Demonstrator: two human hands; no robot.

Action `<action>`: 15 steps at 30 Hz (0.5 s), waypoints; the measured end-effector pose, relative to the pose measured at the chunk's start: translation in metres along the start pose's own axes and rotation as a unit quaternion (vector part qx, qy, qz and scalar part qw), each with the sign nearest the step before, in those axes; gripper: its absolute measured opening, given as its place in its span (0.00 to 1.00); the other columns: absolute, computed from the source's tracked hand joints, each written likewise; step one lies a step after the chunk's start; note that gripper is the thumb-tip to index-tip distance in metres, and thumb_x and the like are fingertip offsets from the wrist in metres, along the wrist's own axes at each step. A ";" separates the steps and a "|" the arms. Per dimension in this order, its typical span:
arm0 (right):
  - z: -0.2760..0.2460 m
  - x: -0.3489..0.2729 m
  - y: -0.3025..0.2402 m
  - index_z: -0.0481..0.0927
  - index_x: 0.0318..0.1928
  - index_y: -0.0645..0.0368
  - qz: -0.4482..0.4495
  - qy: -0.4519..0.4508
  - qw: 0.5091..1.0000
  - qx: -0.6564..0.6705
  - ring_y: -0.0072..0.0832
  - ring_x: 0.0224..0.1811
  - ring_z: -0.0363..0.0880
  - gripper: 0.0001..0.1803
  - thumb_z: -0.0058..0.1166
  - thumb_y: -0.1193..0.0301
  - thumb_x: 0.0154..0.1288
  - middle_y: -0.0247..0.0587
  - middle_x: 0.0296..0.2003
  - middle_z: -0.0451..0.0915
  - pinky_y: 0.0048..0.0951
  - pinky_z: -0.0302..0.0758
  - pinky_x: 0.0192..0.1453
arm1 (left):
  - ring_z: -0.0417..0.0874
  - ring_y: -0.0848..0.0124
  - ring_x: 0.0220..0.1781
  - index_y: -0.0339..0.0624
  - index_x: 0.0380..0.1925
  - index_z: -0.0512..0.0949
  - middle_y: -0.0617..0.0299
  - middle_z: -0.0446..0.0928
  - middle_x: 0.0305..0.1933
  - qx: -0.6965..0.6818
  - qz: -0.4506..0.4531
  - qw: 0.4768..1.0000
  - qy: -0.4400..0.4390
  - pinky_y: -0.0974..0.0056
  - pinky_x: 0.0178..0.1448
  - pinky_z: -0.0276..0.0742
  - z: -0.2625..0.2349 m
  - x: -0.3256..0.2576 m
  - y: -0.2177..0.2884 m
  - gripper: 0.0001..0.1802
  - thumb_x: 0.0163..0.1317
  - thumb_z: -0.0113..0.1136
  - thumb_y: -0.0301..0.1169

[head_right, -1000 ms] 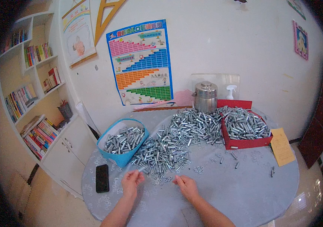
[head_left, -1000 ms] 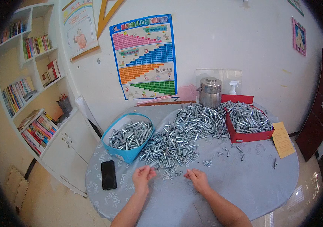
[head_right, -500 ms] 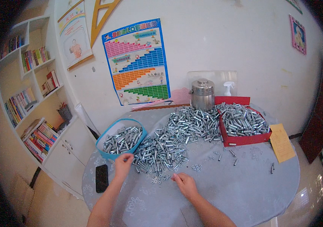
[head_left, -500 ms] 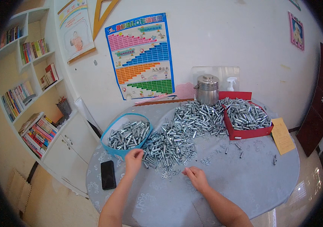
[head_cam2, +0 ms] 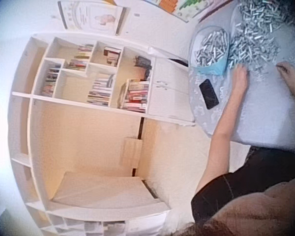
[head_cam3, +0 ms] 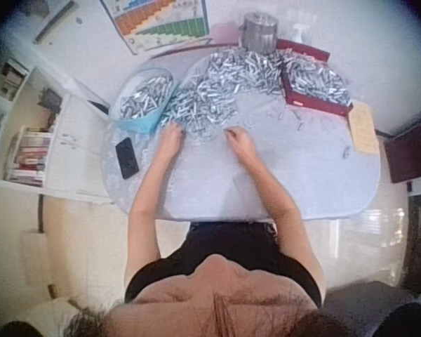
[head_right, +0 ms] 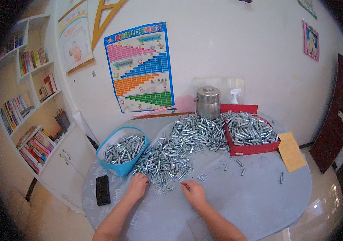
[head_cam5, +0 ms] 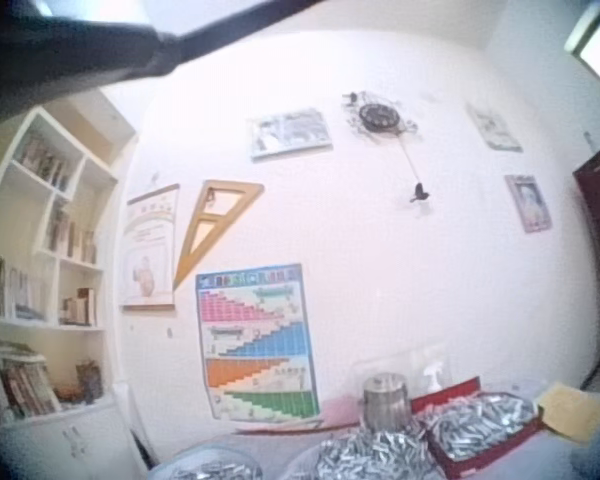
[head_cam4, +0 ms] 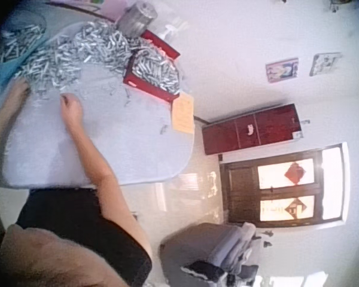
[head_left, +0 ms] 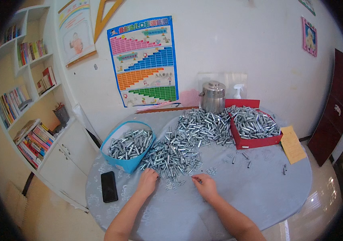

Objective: The person sits at a table and repeatedly picks up bolts and washers from a large pile. They thread the washers onto the bolts by hand and place the assembled fasteners into a blue basket. The process is continuous and repetitive throughout the clip.

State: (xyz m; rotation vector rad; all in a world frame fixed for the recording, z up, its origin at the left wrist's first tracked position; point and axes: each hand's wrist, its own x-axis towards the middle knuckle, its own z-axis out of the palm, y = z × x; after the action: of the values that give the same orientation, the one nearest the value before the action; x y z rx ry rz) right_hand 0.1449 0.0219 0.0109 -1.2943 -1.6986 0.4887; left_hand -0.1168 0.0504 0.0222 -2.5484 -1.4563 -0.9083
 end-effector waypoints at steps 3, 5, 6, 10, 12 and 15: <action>0.002 0.007 0.007 0.79 0.36 0.57 -0.035 0.001 0.997 -0.070 0.34 0.34 0.75 0.08 0.52 0.71 0.54 0.38 0.31 0.77 0.30 0.71 0.39 | 0.72 0.58 0.40 0.37 0.29 0.76 0.55 0.74 0.32 -0.030 -0.035 0.999 0.016 0.60 0.43 0.69 -0.005 -0.002 0.007 0.08 0.44 0.57 0.20; 0.004 0.015 0.007 0.79 0.35 0.57 -0.094 0.004 0.988 -0.124 0.36 0.37 0.74 0.09 0.51 0.73 0.53 0.38 0.33 0.77 0.33 0.70 0.42 | 0.73 0.60 0.39 0.36 0.30 0.75 0.56 0.75 0.32 -0.083 -0.072 0.993 0.047 0.60 0.41 0.70 -0.009 -0.003 0.016 0.08 0.47 0.57 0.21; 0.006 0.020 0.006 0.79 0.35 0.57 -0.124 0.005 0.981 -0.149 0.37 0.38 0.74 0.09 0.50 0.74 0.52 0.38 0.34 0.77 0.34 0.70 0.43 | 0.74 0.62 0.38 0.36 0.31 0.74 0.56 0.75 0.33 -0.140 -0.124 0.981 0.048 0.62 0.40 0.71 -0.011 -0.004 0.022 0.08 0.48 0.57 0.21; 0.020 0.038 0.014 0.78 0.33 0.58 -0.195 -0.082 0.953 -0.215 0.38 0.41 0.72 0.08 0.50 0.74 0.50 0.39 0.34 0.76 0.36 0.69 0.45 | 0.77 0.68 0.38 0.36 0.37 0.73 0.55 0.76 0.39 -0.467 -0.256 0.846 0.041 0.66 0.39 0.74 0.000 -0.007 0.035 0.09 0.55 0.56 0.24; 0.021 0.043 0.016 0.78 0.32 0.58 -0.217 -0.117 0.936 -0.250 0.38 0.40 0.72 0.07 0.51 0.74 0.49 0.39 0.34 0.76 0.37 0.69 0.44 | 0.78 0.70 0.39 0.36 0.42 0.71 0.54 0.76 0.41 -0.621 -0.278 0.733 0.026 0.67 0.41 0.75 0.003 -0.002 0.041 0.11 0.57 0.54 0.24; 0.014 0.046 0.020 0.77 0.32 0.58 -0.244 -0.143 0.925 -0.253 0.40 0.39 0.73 0.07 0.52 0.73 0.49 0.39 0.34 0.77 0.39 0.68 0.44 | 0.78 0.69 0.41 0.35 0.46 0.70 0.54 0.76 0.42 -0.739 -0.298 0.604 0.001 0.67 0.46 0.76 -0.002 0.008 0.065 0.14 0.59 0.52 0.24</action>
State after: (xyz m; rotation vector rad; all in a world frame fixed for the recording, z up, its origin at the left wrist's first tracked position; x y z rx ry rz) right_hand 0.1424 0.0737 0.0080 -1.1084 -2.4116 -0.0759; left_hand -0.0626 0.0199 0.0423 -2.4302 -1.9855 -3.4120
